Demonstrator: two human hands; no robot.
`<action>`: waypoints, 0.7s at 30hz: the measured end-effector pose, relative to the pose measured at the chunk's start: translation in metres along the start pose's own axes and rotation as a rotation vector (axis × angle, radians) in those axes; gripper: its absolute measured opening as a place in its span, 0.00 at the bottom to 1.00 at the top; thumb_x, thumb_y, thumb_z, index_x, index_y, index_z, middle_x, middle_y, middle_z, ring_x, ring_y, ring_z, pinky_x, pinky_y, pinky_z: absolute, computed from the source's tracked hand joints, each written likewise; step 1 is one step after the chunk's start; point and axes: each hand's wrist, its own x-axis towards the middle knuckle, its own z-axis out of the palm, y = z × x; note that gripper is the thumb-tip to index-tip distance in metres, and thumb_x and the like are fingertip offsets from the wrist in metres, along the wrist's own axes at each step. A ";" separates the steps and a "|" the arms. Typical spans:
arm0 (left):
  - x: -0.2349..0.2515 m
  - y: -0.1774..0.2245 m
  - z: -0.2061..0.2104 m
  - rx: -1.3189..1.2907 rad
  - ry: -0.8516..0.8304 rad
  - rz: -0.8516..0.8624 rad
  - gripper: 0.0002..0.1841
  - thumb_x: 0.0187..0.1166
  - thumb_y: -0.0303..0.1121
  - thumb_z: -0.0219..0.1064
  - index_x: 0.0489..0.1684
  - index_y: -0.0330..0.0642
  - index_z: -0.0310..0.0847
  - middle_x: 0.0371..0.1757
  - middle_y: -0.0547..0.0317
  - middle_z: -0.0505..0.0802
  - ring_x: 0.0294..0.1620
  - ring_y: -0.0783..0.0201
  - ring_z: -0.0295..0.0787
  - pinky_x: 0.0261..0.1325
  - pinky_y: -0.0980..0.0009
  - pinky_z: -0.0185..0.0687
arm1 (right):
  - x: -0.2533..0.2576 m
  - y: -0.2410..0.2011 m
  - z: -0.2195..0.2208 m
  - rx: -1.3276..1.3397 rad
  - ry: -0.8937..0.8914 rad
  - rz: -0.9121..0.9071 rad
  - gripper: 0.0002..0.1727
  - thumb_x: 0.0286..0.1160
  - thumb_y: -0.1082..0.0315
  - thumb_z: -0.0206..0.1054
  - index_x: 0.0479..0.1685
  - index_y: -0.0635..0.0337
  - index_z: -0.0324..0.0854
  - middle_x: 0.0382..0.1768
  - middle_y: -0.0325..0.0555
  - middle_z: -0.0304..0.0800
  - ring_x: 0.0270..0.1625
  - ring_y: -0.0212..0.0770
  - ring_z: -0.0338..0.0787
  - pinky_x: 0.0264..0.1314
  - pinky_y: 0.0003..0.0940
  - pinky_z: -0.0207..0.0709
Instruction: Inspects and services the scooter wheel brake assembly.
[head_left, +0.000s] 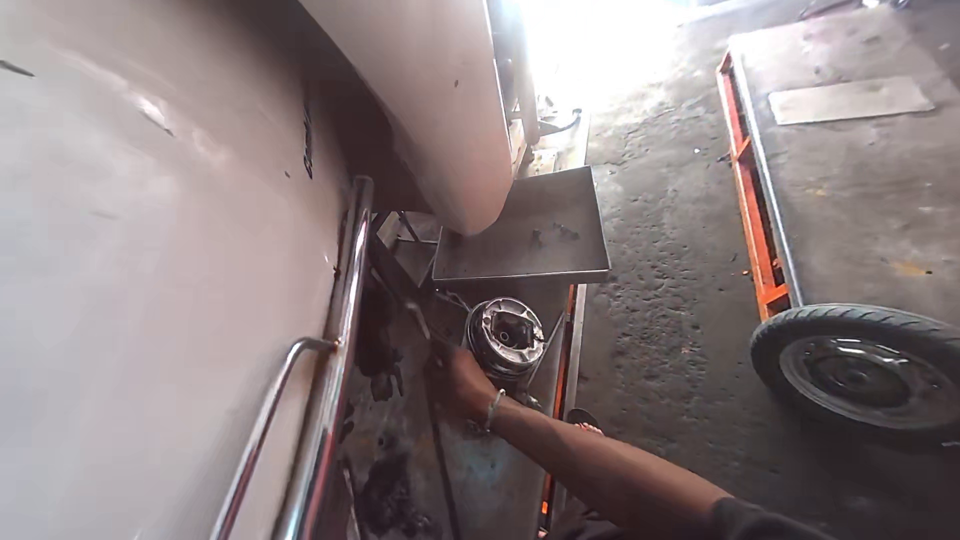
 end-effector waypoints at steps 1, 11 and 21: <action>0.003 0.001 0.004 -0.012 -0.009 -0.033 0.15 0.92 0.23 0.43 0.65 0.20 0.68 0.50 0.52 0.86 0.47 0.71 0.86 0.55 0.74 0.81 | -0.003 -0.006 -0.003 -0.030 -0.060 -0.011 0.23 0.88 0.69 0.57 0.80 0.65 0.69 0.52 0.62 0.87 0.50 0.54 0.89 0.57 0.51 0.81; 0.077 -0.035 0.032 -0.052 -0.285 -0.073 0.14 0.89 0.21 0.45 0.67 0.31 0.69 0.43 0.52 0.88 0.33 0.68 0.88 0.35 0.74 0.86 | 0.001 -0.004 0.013 0.038 -0.199 -0.098 0.32 0.87 0.72 0.56 0.89 0.65 0.51 0.47 0.59 0.84 0.41 0.49 0.89 0.49 0.47 0.84; 0.035 0.015 0.067 0.065 -0.204 -0.115 0.13 0.91 0.20 0.41 0.64 0.21 0.66 0.41 0.47 0.80 0.31 0.65 0.78 0.40 0.74 0.80 | -0.006 -0.017 0.012 -0.230 -0.185 -0.027 0.34 0.90 0.69 0.53 0.93 0.62 0.45 0.58 0.66 0.84 0.56 0.59 0.89 0.60 0.55 0.81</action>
